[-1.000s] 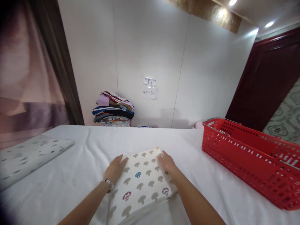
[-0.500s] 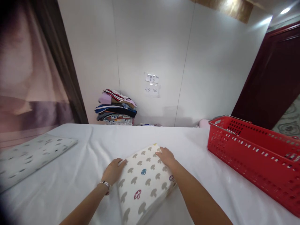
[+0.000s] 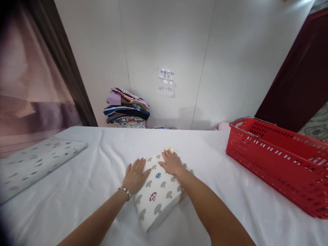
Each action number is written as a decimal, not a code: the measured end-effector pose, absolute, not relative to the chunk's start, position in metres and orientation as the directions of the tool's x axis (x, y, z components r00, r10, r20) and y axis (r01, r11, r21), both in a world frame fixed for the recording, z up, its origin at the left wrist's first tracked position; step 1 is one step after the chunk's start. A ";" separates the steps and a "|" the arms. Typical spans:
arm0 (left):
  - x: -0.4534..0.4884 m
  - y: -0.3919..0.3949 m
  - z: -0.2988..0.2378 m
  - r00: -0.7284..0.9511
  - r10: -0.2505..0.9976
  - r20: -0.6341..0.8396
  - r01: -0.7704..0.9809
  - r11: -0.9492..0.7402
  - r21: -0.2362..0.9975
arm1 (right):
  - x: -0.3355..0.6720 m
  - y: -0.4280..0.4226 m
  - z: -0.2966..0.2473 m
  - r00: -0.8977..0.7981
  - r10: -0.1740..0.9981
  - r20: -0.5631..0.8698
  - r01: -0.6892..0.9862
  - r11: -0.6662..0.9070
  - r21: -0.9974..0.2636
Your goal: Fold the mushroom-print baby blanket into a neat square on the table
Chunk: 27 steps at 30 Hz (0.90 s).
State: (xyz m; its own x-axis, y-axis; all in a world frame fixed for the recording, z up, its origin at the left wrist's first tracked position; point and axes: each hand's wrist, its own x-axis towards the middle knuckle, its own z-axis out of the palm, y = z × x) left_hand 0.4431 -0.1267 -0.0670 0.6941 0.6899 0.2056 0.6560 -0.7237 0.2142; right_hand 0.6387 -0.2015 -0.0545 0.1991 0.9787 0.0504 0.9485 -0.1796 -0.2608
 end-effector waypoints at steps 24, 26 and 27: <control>0.448 -0.138 -0.048 0.719 0.683 0.126 0.669 -0.730 0.141 | 0.493 -0.343 -0.030 -0.137 0.987 0.084 0.930 0.158 -0.331; 0.447 -0.144 -0.051 0.766 0.619 0.173 0.607 -0.785 0.124 | 0.490 -0.345 -0.030 -0.174 0.980 0.095 0.931 0.196 -0.309; 0.447 -0.147 -0.054 0.784 0.594 0.181 0.581 -0.805 0.123 | 0.489 -0.346 -0.030 -0.190 0.977 0.099 0.930 0.211 -0.300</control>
State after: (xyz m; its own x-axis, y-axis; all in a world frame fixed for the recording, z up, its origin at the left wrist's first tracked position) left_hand 0.4466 -0.1466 -0.0538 0.7840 0.5937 0.1812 0.5809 -0.8046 0.1230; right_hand 0.4886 -0.3462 -0.0301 -0.1900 0.9768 0.0989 0.9304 0.2113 -0.2997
